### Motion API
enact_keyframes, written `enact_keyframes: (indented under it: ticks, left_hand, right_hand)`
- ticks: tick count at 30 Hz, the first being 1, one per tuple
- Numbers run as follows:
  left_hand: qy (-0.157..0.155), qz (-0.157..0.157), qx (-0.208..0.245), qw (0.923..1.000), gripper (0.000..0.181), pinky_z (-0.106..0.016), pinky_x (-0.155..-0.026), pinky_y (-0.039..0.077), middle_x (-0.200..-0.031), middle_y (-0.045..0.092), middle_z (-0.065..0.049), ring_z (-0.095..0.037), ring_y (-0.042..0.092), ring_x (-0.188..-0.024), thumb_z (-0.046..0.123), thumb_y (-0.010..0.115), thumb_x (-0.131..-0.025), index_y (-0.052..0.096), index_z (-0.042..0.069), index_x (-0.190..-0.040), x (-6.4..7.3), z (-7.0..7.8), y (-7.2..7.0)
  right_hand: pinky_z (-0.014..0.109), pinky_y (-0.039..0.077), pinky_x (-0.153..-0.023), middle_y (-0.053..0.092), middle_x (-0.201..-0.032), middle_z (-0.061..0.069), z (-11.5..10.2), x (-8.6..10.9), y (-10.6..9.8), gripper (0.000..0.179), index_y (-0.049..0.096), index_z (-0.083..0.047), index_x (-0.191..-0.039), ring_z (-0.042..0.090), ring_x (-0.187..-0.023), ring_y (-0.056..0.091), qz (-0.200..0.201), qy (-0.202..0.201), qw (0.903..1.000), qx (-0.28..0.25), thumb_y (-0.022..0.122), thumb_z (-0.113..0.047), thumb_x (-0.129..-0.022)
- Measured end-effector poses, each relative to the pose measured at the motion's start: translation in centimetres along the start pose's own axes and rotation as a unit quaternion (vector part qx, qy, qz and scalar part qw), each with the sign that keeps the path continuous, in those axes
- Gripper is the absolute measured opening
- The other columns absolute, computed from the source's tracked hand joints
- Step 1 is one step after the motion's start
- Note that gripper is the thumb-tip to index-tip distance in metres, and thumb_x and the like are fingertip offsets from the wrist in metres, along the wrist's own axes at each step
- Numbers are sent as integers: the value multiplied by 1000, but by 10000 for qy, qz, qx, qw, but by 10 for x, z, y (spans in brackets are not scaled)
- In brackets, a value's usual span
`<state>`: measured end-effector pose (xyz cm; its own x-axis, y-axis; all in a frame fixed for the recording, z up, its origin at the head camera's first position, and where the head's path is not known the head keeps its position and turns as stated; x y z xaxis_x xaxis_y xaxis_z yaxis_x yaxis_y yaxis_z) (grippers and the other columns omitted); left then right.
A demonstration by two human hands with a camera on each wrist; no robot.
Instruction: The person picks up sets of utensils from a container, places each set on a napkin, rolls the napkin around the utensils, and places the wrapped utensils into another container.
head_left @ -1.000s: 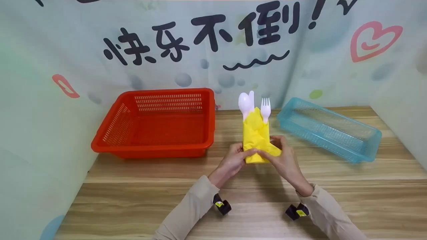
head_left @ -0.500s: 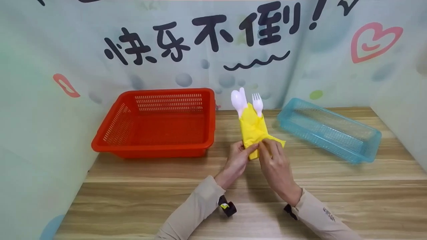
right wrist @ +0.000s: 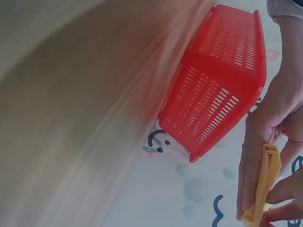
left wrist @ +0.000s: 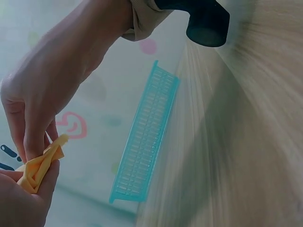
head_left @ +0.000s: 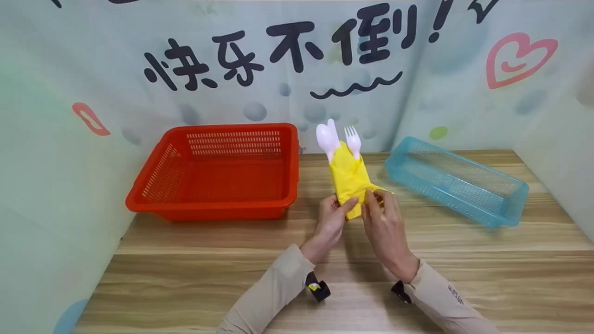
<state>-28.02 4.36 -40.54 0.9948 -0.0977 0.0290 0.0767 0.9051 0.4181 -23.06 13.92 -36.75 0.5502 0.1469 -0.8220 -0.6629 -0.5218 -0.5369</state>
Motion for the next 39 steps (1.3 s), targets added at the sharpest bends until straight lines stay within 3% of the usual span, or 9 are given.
enact_keyframes:
  ticks: [5,9,12,17,24,26,33,37,39]
  left_hand:
    - [35,12,-109,9999,29,-29,-75,50,-101,61,-19,-15,59,-82,0,56,-85,51,-14,-110,0,1,-1]
    - [111,1,-202,9997,29,-28,-73,50,-99,61,-20,-14,59,-79,1,55,-85,51,-15,-109,0,1,-2]
    - [98,17,-195,9998,29,-28,-74,50,-99,61,-20,-14,59,-79,1,55,-85,51,-15,-109,-1,1,-3]
    - [14,-26,-188,9998,30,-30,-76,50,-101,61,-20,-16,59,-81,1,55,-85,50,-14,-111,-1,0,-5]
    - [0,-161,-206,9997,28,-29,-74,50,-95,62,-18,-14,58,-77,0,55,-85,50,-16,-108,-6,-1,-8]
    - [9,-220,-215,9995,28,-28,-73,50,-94,61,-17,-14,58,-76,-1,54,-85,49,-17,-108,-7,-1,-9]
    - [-145,-378,-345,9986,30,-31,-78,50,-101,61,-19,-16,59,-80,1,55,-85,49,-15,-111,-6,1,-11]
    - [-257,-423,-443,9978,31,-31,-79,49,-103,60,-20,-16,59,-81,2,56,-86,49,-14,-112,-7,2,-13]
    - [-295,-441,-516,9973,32,-30,-78,49,-103,60,-19,-16,58,-80,3,56,-86,50,-13,-112,-7,3,-13]
  right_hand:
    - [38,48,-69,51,-93,22,4,-3,-1,32,56,13,-104,30,-81,51,-174,462,9981,-368,66,2,-76]
    - [37,50,-70,53,-95,21,10,-4,0,35,56,14,-108,27,-81,54,-424,1051,9906,-765,66,-1,-78]
    - [37,51,-70,55,-95,20,15,-5,0,35,56,12,-108,26,-80,57,-613,1479,9808,-1115,66,-1,-78]
    - [39,50,-74,58,-95,19,24,-6,4,32,58,10,-108,27,-83,59,-882,2180,9552,-1799,65,-1,-78]
    - [32,50,-75,61,-94,19,31,-4,8,28,59,8,-105,28,-84,61,-894,2466,9347,-2399,64,0,-78]
    - [26,50,-73,62,-94,19,34,-3,10,27,60,8,-105,27,-83,61,-972,2696,9191,-2703,63,0,-79]
    - [16,47,-72,60,-107,19,44,1,16,30,58,5,-111,15,-91,59,-1453,3889,8395,-3505,61,-6,-83]
    - [19,47,-74,59,-109,17,46,3,18,31,56,5,-112,9,-89,58,-1572,4166,8104,-3808,61,-6,-83]
    - [20,47,-75,59,-107,15,46,3,18,31,56,6,-112,9,-87,58,-1560,4217,8005,-3962,60,-5,-83]
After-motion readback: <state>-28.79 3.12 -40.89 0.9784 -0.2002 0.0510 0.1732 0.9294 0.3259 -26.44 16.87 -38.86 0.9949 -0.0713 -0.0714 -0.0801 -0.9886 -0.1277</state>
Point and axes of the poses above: each hand's wrist, its own x-axis away from the middle knuckle, its own y-axis out of the palm, z = x × y, the point moved 5 cm from there along -x, towards the middle knuckle
